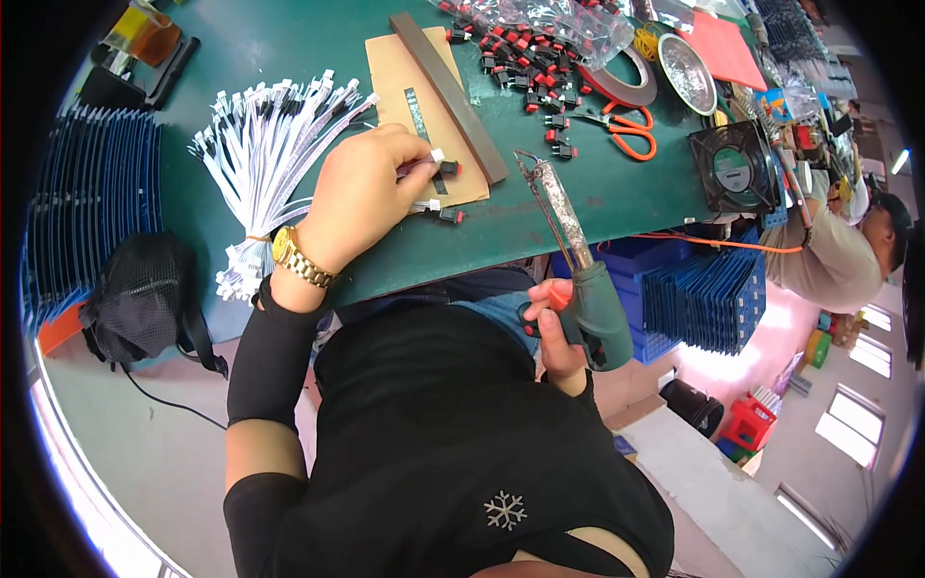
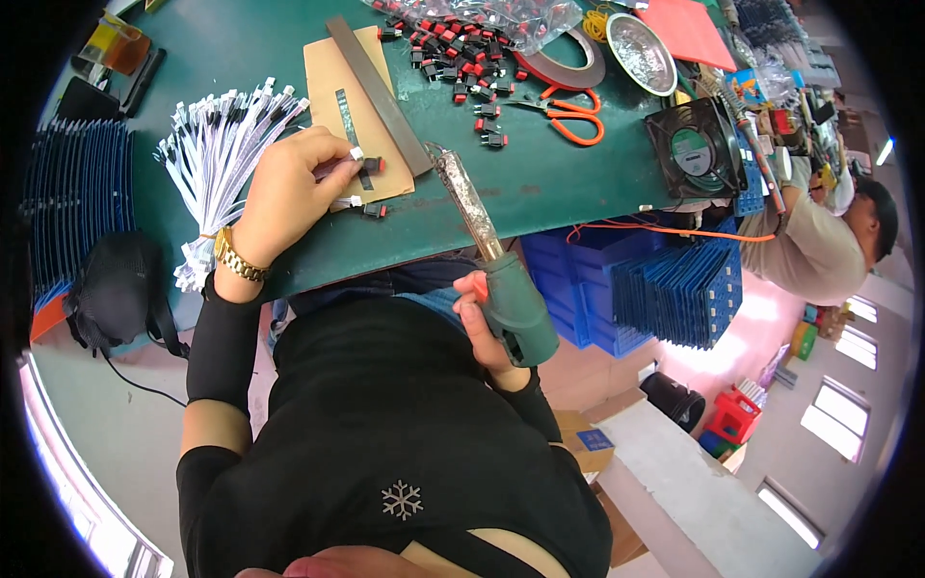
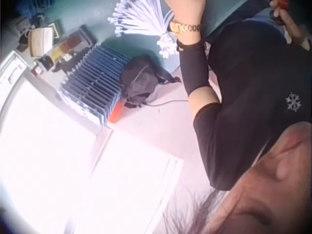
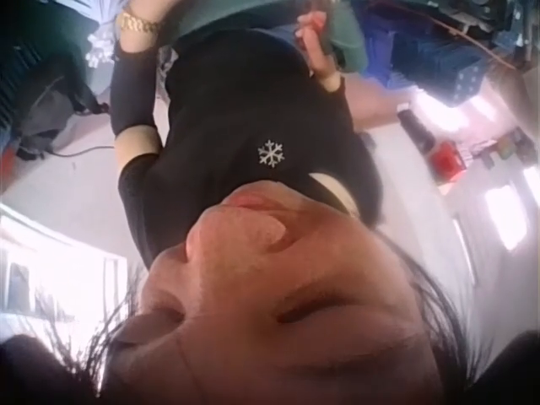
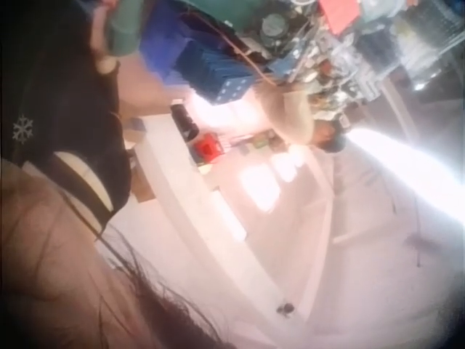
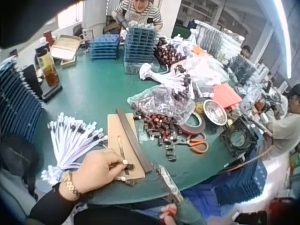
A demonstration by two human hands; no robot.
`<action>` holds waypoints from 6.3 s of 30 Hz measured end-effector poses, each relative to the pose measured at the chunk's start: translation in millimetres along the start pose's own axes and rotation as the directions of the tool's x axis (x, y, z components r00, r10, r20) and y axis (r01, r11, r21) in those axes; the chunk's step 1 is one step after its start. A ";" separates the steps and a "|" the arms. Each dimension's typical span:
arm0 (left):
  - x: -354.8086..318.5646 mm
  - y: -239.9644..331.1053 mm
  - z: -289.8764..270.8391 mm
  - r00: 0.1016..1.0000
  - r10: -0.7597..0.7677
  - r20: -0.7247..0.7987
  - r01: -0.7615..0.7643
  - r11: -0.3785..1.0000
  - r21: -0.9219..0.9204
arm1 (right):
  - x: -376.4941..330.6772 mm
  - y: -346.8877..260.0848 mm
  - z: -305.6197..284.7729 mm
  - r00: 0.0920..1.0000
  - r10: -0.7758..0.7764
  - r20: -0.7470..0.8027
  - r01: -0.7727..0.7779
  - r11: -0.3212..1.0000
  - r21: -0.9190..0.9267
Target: The person applies hot glue to electronic connectors and wires using a hot glue gun.
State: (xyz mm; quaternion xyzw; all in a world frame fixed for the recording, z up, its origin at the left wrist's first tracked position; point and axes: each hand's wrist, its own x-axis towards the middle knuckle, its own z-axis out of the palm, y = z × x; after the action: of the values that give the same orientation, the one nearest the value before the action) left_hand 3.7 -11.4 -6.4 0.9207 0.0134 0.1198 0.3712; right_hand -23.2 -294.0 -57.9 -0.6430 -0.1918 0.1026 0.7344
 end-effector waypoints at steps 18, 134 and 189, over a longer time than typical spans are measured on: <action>-6.0 4.8 -1.5 0.839 0.538 0.081 -0.507 0.720 0.473 | 4.6 0.9 -11.3 0.998 -0.037 0.058 0.034 0.999 0.040; -8.4 4.5 8.5 0.944 -0.211 -0.253 0.199 0.977 -0.072 | 27.5 -5.8 -7.3 0.998 0.056 0.042 -0.051 0.993 -0.103; 4.1 -5.4 5.7 0.917 -0.326 -0.228 0.325 0.945 -0.044 | 67.3 -22.6 24.8 0.926 -0.116 0.359 0.337 0.683 -0.648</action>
State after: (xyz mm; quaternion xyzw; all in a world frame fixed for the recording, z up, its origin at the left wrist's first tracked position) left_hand 9.3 -10.9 -13.2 0.8842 0.2093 0.1634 0.3842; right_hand 25.2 -248.3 -23.1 -0.8210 -0.4002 0.0226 0.4065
